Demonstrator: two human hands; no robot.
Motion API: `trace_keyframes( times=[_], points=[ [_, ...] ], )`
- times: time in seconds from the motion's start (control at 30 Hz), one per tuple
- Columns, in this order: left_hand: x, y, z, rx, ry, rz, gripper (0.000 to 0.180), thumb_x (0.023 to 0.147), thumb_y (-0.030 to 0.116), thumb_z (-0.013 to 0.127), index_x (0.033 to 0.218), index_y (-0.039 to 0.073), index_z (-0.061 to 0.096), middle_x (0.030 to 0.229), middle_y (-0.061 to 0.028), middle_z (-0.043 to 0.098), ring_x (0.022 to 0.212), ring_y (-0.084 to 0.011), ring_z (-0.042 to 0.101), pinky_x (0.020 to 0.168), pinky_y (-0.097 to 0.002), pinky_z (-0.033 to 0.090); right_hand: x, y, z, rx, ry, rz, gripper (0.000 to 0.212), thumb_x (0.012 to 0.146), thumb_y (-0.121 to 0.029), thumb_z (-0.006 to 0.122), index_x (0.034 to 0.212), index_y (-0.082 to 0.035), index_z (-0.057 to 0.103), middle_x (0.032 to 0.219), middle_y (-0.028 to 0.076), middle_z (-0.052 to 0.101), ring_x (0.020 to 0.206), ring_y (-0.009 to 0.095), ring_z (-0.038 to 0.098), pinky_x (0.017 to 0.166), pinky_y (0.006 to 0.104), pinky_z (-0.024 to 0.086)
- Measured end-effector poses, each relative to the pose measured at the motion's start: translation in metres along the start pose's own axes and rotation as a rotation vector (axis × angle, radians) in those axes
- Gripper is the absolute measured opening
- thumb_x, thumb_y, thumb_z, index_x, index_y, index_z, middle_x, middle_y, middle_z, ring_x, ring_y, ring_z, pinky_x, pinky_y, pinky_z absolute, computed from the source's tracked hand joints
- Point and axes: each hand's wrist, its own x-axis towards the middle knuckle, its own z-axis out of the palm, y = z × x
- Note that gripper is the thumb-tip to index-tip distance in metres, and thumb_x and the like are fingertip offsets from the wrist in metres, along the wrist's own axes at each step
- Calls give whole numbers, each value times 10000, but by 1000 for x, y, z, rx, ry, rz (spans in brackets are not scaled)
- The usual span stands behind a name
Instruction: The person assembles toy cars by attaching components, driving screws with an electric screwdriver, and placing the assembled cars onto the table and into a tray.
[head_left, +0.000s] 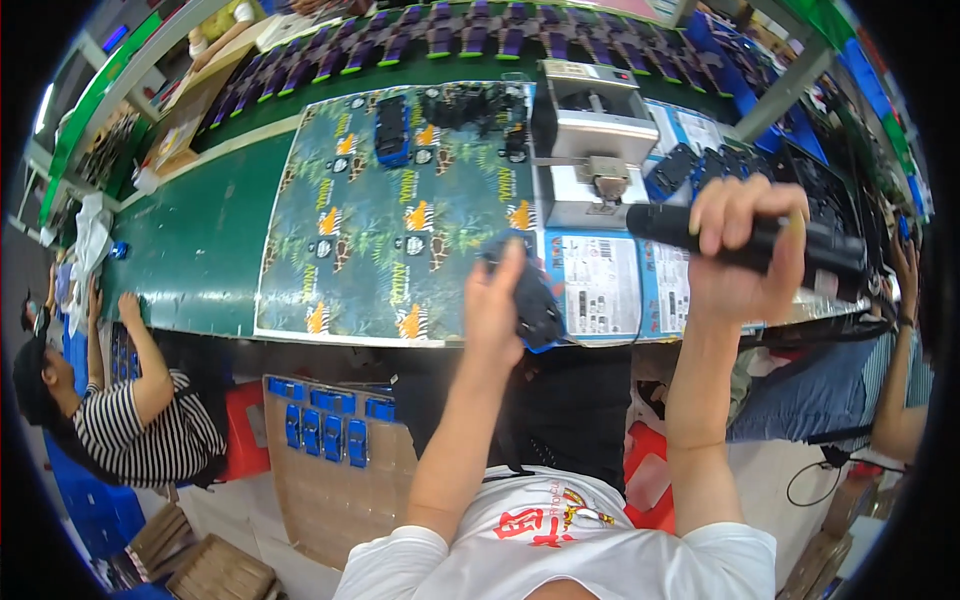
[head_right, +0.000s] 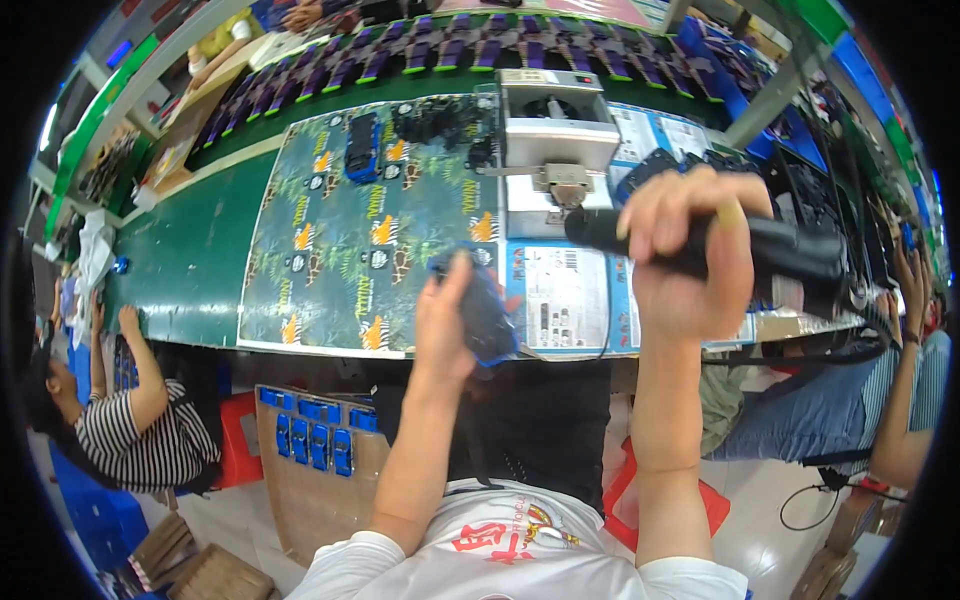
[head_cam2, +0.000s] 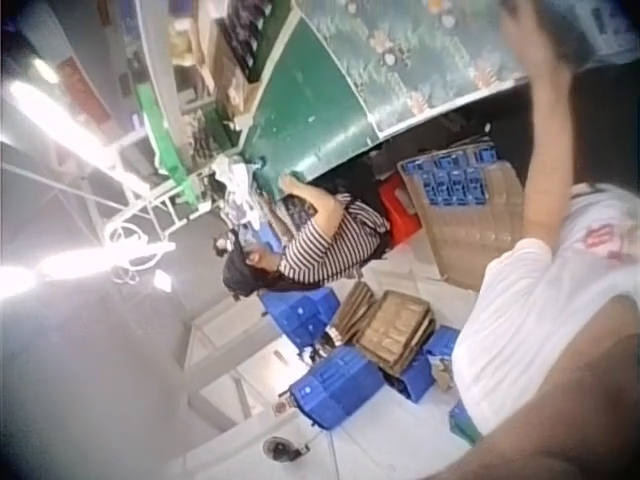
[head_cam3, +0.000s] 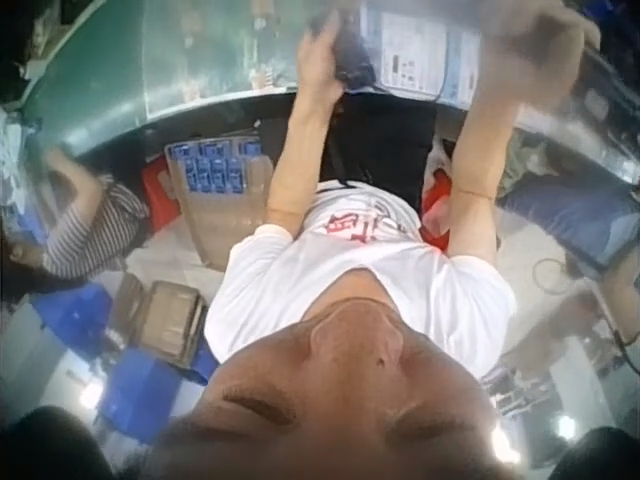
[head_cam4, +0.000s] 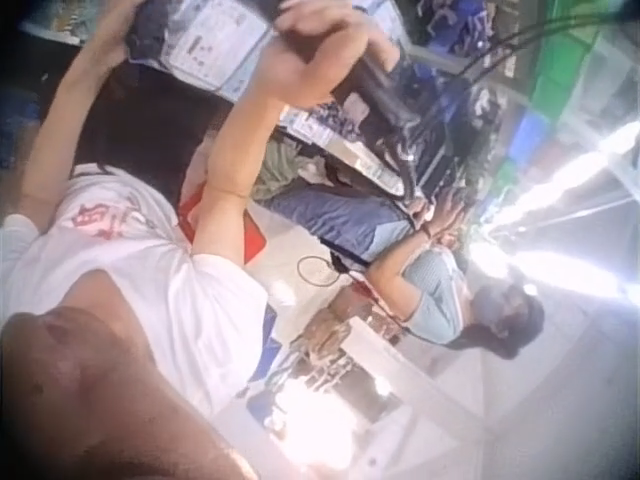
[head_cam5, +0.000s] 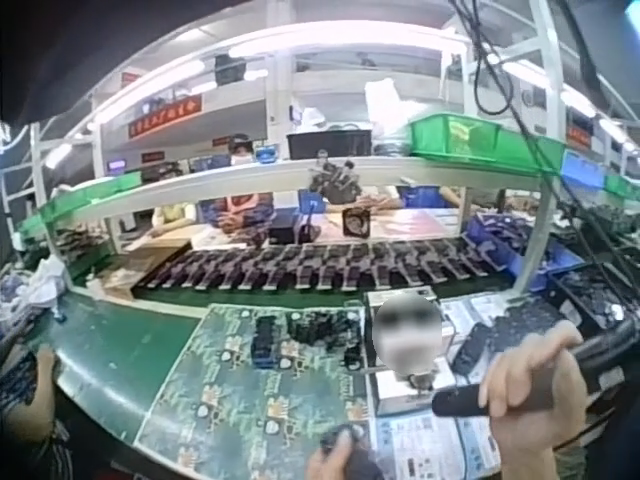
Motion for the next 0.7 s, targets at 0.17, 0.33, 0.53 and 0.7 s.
trace_keyframes(
  times=[0.17,0.33,0.53,0.7],
  points=[
    [1,14,-14,53,-171,38,346,867,6,651,1191,45,536,1081,-119,652,956,-270,684,830,-509,599,18,29,-5,-115,224,122,94,880,-26,645,881,-23,552,608,65,541,486,169,535,533,319,471],
    [9,9,-21,94,-201,42,406,829,-21,659,1216,33,551,1126,-145,666,916,-249,693,733,-404,614,19,52,0,-296,171,152,131,829,-21,741,813,-11,611,598,31,586,457,104,561,446,227,423],
    [8,15,-22,-2,-195,4,420,794,-75,630,1195,22,553,1077,-121,658,894,-229,680,724,-401,615,36,57,8,-439,126,211,230,835,-105,757,657,-36,627,525,-6,562,430,68,526,432,214,389],
    [12,12,-27,43,-216,33,502,758,-109,634,1230,22,521,1104,-123,633,929,-238,670,722,-405,615,29,51,6,-291,211,467,219,855,-190,731,722,-47,631,526,12,534,398,96,471,430,247,389]
  ],
)
